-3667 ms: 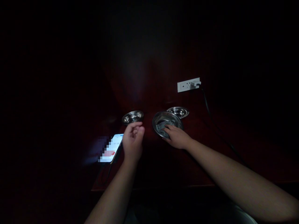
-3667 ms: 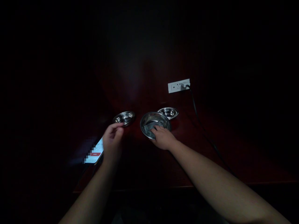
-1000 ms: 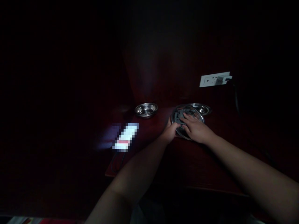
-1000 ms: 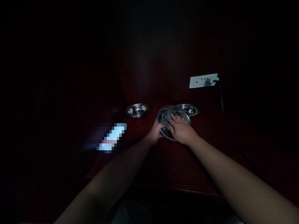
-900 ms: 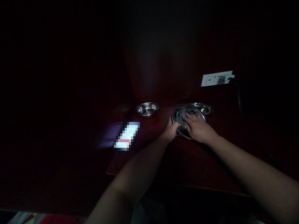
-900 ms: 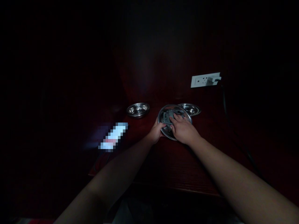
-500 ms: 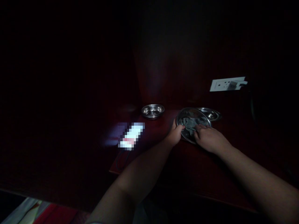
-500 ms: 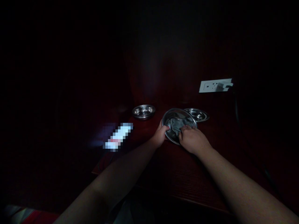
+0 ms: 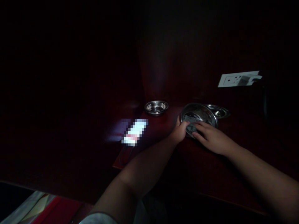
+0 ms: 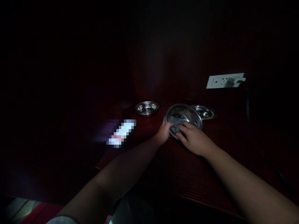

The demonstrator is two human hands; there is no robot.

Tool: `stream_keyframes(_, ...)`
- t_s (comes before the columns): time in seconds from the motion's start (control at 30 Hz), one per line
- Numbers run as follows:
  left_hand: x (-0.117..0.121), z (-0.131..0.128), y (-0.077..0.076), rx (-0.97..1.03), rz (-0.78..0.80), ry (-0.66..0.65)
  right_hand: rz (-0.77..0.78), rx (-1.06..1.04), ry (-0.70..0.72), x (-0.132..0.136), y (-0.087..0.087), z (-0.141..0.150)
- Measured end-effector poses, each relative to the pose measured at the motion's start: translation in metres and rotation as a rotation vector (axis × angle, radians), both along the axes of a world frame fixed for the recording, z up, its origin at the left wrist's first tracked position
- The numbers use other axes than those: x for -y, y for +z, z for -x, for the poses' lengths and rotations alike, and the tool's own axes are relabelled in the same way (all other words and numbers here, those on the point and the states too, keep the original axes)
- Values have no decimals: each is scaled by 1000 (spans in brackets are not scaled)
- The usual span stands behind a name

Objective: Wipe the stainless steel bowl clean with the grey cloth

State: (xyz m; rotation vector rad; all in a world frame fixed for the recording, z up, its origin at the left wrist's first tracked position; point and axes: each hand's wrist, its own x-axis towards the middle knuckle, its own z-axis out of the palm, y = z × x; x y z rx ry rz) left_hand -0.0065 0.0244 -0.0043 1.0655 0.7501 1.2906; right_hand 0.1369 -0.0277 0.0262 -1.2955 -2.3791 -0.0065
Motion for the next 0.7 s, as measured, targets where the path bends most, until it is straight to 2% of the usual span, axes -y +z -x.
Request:
stream_keyframes(0.13, 2, -2, -1, 21, -88, -65, -52, -37, 8, -7, -8, 1)
stream_keyframes(0.3, 4, -4, 1, 11, -162, -91, -64, -29, -137, -15, -13, 6)
stream_keyframes(0.53, 4, -4, -2, 56, -165, -101, -58, 12, -274, -19, -12, 7)
stream_keyframes(0.7, 4, -3, -3, 14, -86, -126, -50, 41, -348, -17, -10, 2)
